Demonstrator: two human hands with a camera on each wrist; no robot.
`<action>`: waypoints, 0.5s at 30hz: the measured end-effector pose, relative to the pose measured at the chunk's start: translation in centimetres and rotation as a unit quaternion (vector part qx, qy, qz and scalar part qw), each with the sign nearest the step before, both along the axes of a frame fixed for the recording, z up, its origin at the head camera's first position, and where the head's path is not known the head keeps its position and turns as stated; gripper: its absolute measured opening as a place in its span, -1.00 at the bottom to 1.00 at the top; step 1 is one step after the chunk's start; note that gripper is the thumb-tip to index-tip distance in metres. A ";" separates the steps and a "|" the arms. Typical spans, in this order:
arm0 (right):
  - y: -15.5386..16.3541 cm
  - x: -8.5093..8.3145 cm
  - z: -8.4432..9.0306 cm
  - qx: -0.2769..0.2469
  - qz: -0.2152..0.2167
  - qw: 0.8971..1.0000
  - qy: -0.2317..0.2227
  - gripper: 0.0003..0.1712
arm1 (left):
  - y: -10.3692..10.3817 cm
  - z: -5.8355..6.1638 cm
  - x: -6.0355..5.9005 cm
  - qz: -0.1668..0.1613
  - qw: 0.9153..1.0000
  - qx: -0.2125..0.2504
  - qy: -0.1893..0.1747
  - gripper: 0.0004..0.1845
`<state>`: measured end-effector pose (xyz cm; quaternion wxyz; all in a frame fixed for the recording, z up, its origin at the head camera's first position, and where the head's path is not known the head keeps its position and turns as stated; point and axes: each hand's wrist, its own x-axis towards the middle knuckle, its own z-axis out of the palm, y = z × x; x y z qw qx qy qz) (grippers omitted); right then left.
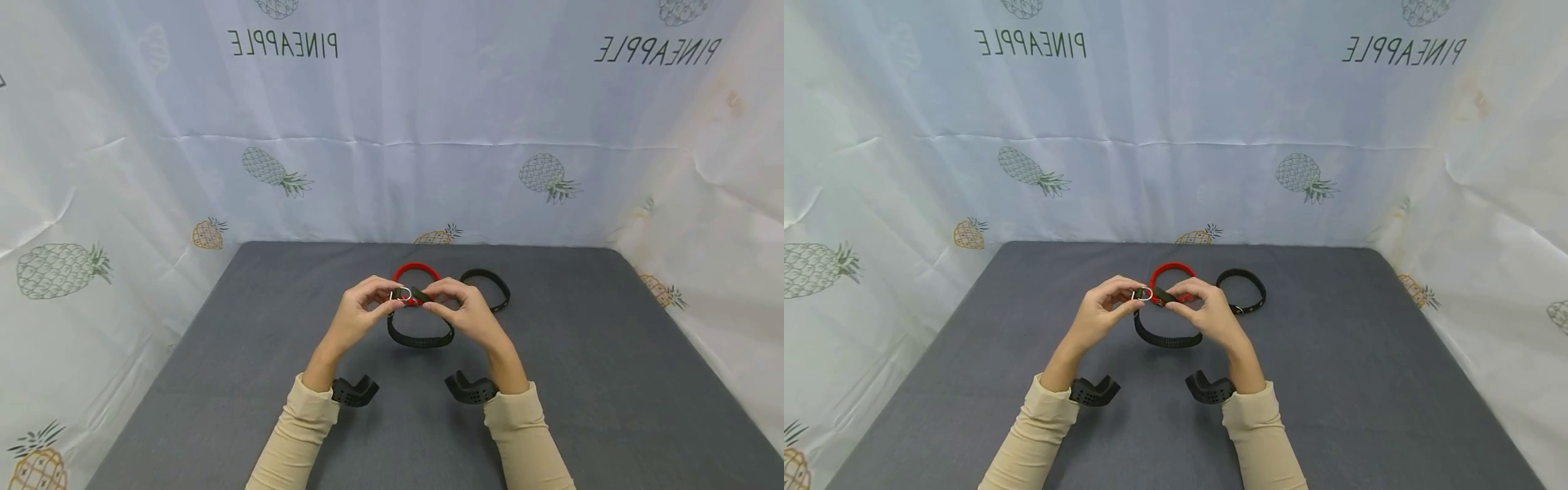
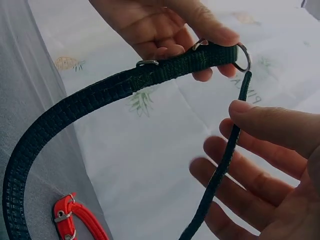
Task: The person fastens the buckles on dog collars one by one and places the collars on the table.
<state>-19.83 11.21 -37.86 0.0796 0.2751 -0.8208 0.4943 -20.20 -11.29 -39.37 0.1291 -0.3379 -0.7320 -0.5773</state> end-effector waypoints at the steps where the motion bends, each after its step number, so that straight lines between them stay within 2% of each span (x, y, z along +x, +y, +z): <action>1: 0.0 0.0 0.0 0.000 0.005 1.000 0.001 -0.76 | 0.1 0.0 0.0 0.000 1.000 0.002 0.003 -0.76; 8: -0.2 0.2 -0.1 0.003 0.022 1.000 -0.013 -0.75 | 0.3 -0.3 0.0 0.010 1.000 0.007 0.012 -0.74; 15: -0.6 0.2 -0.3 -0.010 0.045 0.999 -0.003 -0.75 | 0.3 -0.4 -0.1 0.003 1.000 -0.009 0.013 -0.74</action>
